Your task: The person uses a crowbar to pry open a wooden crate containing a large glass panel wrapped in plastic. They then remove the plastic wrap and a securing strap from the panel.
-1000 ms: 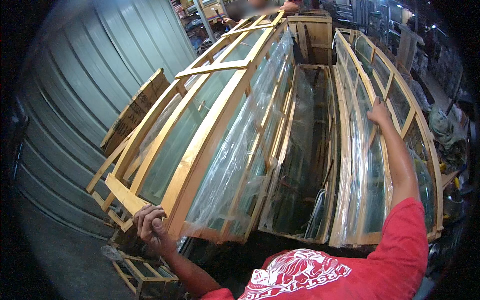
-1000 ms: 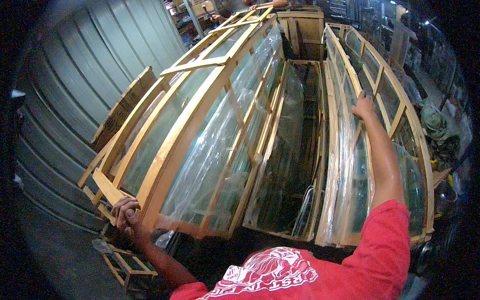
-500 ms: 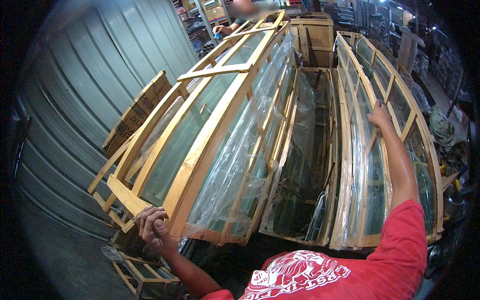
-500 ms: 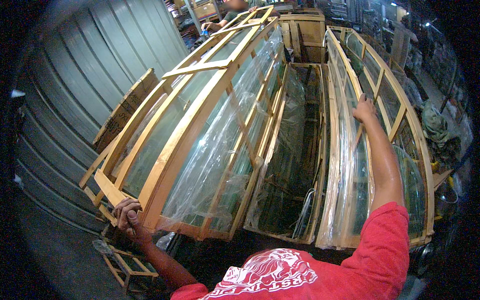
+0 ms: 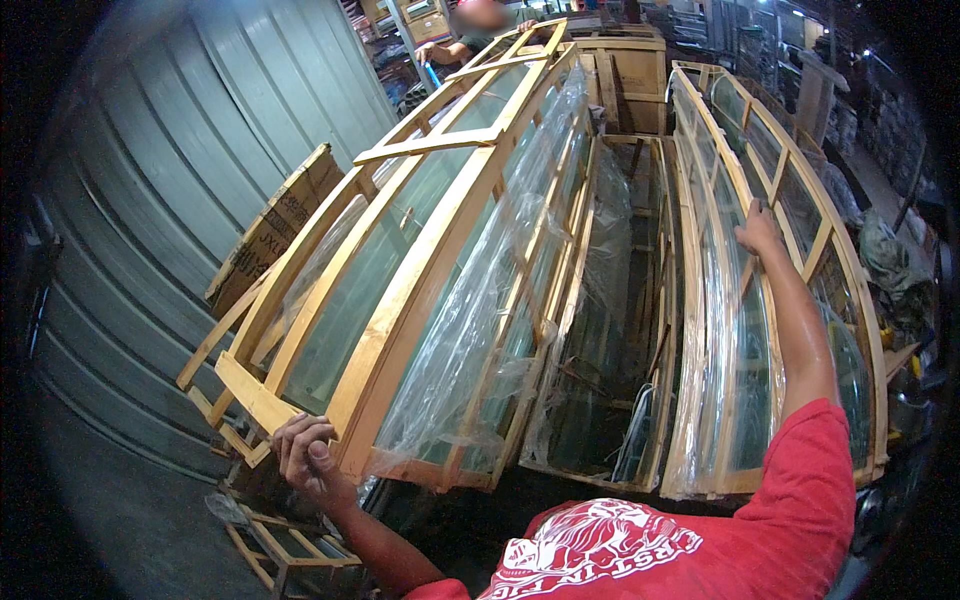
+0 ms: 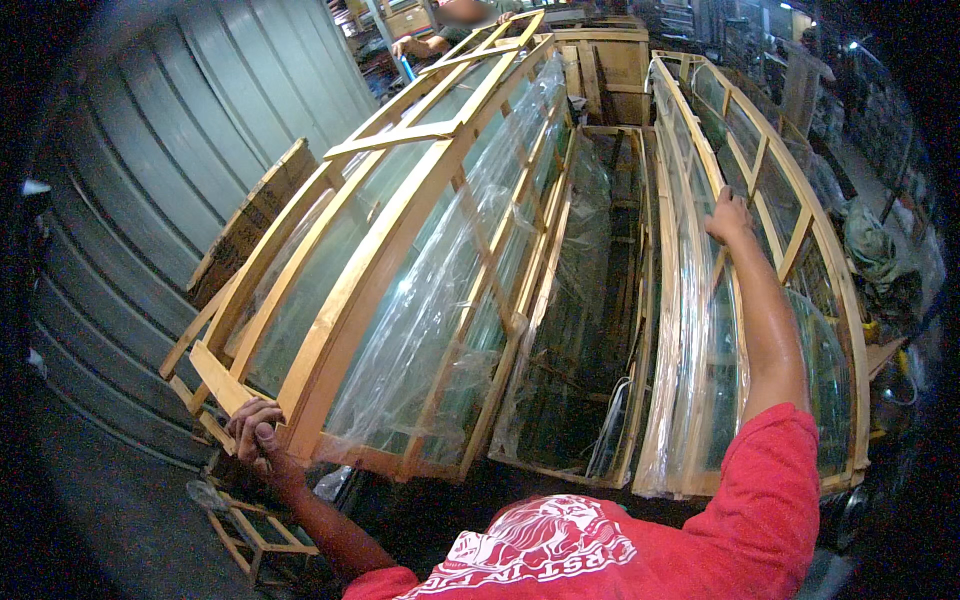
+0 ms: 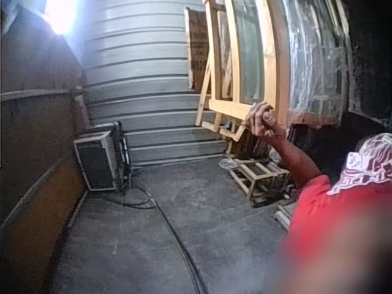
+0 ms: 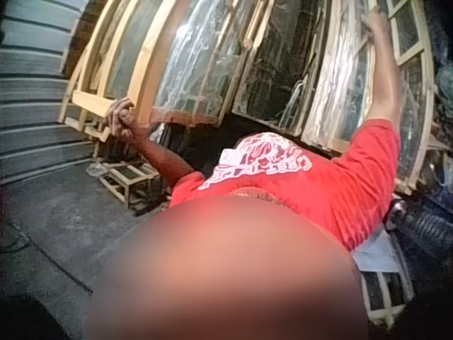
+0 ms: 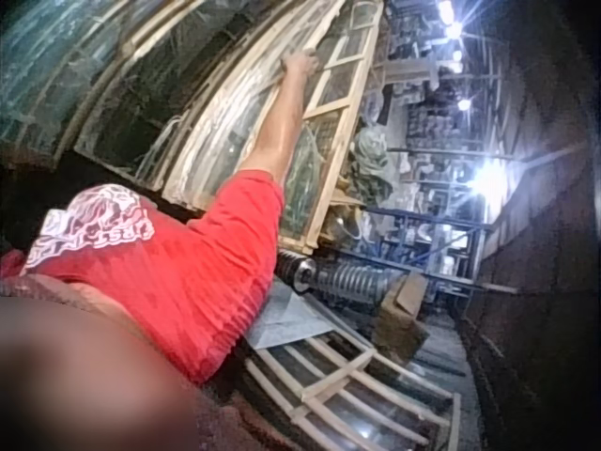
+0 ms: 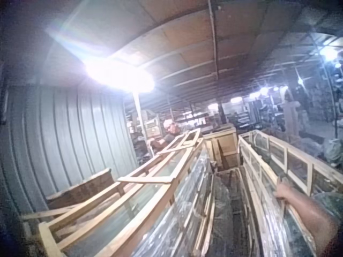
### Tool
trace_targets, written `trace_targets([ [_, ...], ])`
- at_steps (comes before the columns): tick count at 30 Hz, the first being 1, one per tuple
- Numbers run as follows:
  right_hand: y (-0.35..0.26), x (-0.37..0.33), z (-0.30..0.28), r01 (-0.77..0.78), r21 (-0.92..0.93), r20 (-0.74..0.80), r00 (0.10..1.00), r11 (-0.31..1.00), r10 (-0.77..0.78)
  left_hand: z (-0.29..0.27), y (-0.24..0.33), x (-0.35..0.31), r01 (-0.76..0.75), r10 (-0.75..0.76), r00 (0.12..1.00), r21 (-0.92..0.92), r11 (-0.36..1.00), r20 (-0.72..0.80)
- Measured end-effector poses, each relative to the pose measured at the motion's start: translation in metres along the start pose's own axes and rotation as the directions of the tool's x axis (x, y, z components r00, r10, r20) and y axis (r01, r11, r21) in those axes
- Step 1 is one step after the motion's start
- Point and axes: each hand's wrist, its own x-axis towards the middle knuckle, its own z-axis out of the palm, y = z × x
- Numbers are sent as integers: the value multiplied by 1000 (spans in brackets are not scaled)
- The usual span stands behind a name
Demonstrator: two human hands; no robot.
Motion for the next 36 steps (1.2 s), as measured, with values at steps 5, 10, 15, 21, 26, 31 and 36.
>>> trace_targets([
  [5,1,1,3,12,6,-40,999,1000,-12,0,2,0,6,-6,1000,3,1000,-6],
  [10,1,2,4,21,-15,-44,999,1000,-22,-1,2,0,12,-12,1000,4,1000,5],
  [15,0,2,2,15,-2,-22,1000,1000,-15,-2,0,0,3,-3,1000,9,1000,20],
  [21,-1,-2,-1,4,-8,-7,1000,1000,-4,-1,-1,0,1,-1,1000,-18,1000,22],
  [26,-4,-3,-3,-8,-16,11,1000,1000,8,-1,0,0,3,-2,1000,-9,1000,20],
  [31,-5,-2,-3,-37,-20,18,999,999,38,-2,-1,0,-5,5,1000,3,1000,28],
  [36,0,2,0,-17,9,30,999,1000,17,-1,-1,0,-11,11,1000,1,1000,3],
])
